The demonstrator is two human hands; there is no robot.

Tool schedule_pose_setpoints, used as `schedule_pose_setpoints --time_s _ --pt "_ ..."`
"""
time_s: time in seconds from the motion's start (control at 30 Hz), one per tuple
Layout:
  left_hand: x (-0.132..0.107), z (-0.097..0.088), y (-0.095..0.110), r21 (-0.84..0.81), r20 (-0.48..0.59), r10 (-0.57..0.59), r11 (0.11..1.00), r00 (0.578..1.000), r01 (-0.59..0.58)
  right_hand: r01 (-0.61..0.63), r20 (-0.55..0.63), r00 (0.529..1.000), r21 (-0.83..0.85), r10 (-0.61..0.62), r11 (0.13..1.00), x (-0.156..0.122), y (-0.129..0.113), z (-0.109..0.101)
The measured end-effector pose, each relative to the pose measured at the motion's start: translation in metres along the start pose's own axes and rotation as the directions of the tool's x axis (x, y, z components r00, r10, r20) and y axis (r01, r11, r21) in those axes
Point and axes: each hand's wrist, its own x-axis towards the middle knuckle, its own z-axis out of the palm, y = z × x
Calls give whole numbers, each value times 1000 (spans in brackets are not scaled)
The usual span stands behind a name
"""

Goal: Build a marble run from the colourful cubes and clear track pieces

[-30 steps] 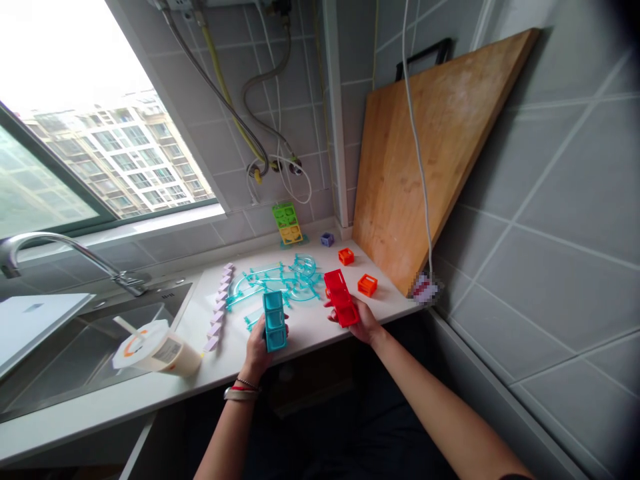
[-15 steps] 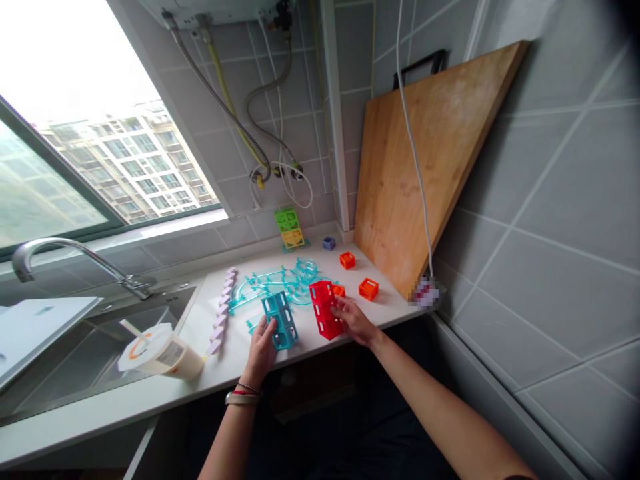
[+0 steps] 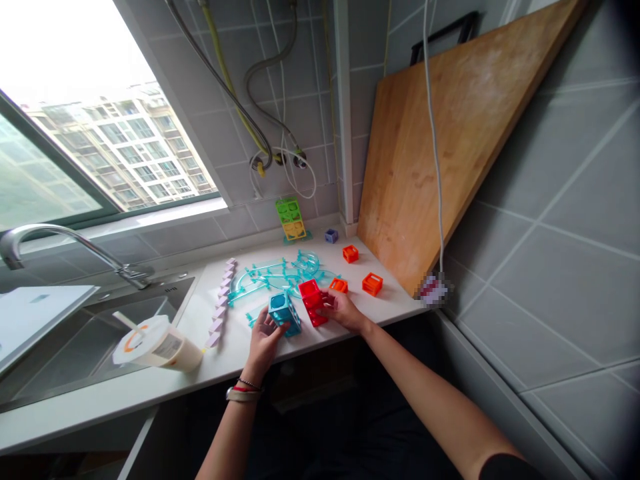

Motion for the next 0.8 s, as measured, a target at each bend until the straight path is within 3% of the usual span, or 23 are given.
schedule_pose_setpoints --time_s 0.8 --pt "1 6 2 120 45 -43 992 998 37 -21 77 997 -55 26 998 6 13 5"
